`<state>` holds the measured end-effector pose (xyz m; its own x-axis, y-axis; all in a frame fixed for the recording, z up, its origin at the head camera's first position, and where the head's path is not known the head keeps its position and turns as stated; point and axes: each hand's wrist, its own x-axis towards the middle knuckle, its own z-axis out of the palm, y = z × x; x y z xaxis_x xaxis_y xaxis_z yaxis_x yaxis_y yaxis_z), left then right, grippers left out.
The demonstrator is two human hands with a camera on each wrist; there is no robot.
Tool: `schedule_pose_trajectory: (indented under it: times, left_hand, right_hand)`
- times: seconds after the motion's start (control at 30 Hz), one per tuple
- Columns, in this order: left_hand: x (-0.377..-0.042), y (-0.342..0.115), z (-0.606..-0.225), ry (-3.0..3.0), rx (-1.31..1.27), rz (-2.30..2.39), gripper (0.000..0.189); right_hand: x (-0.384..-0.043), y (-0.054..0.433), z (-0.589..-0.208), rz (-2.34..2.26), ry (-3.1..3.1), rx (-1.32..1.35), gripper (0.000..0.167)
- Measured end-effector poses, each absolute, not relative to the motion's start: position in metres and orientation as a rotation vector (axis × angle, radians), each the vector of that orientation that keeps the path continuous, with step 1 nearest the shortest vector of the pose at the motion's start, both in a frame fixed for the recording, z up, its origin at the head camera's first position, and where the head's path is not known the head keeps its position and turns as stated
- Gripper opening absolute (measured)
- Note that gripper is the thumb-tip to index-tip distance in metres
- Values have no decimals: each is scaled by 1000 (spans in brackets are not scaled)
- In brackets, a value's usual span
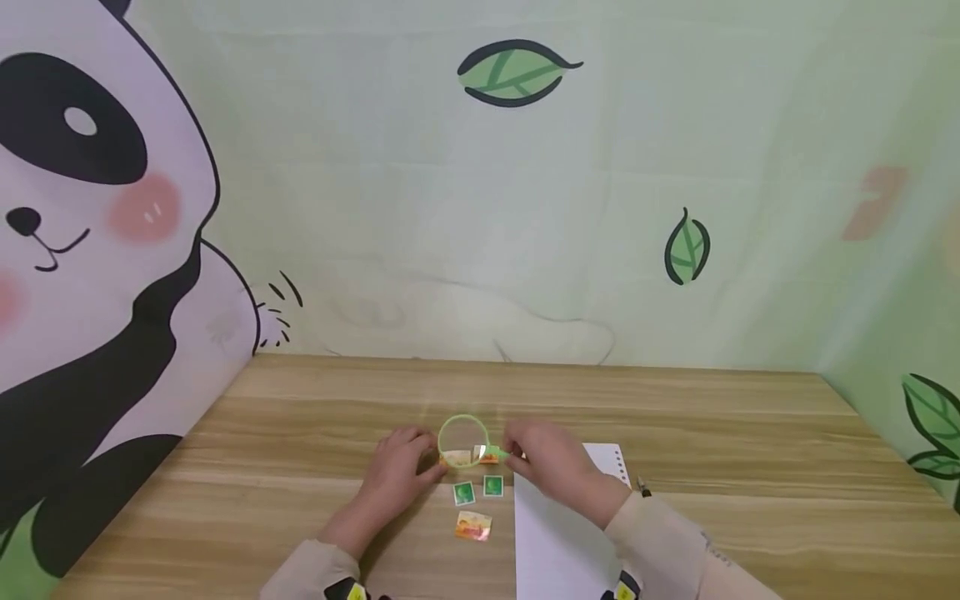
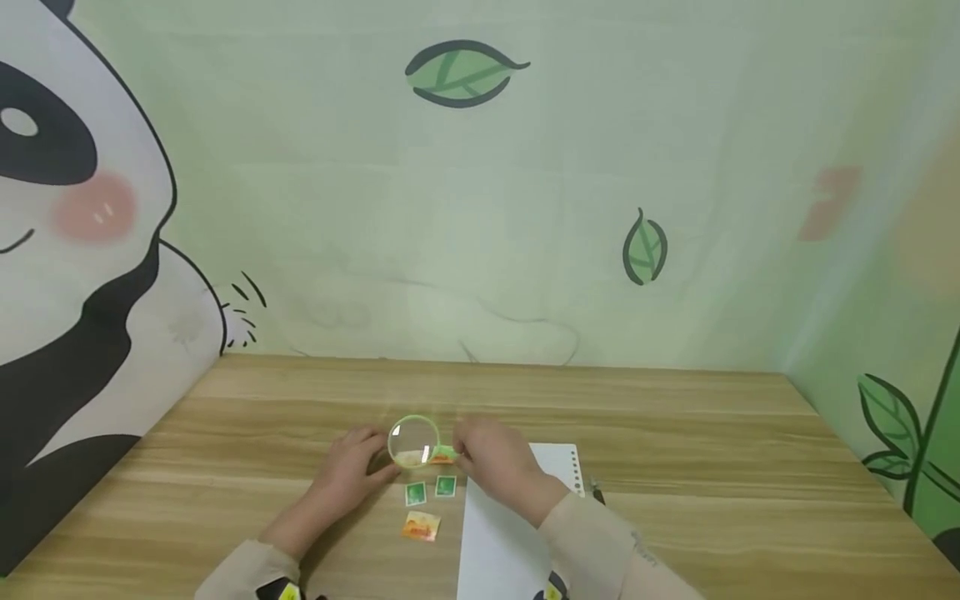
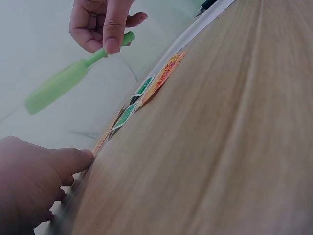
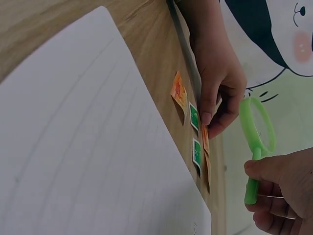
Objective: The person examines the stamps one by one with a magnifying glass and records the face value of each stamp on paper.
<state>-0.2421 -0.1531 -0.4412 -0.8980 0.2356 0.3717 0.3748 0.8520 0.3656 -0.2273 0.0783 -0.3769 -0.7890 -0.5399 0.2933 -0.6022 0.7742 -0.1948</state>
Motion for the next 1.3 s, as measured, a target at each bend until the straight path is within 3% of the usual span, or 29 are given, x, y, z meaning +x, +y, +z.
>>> schedule_pose_trajectory:
  times: [0.33, 0.87, 1.3]
  left_hand:
    - [-242, -154, -441, -2707, -458, -609, 30]
    - [-240, -152, -438, -2709, -458, -625, 26]
    - [-241, -153, -440, -2716, -478, -619, 24]
  right_hand:
    - [-228, 74, -386, 366, -2705, 932, 11]
    - [-227, 73, -392, 335, -2671, 945, 13]
    - [-221, 81, -377, 481, -2798, 849, 7]
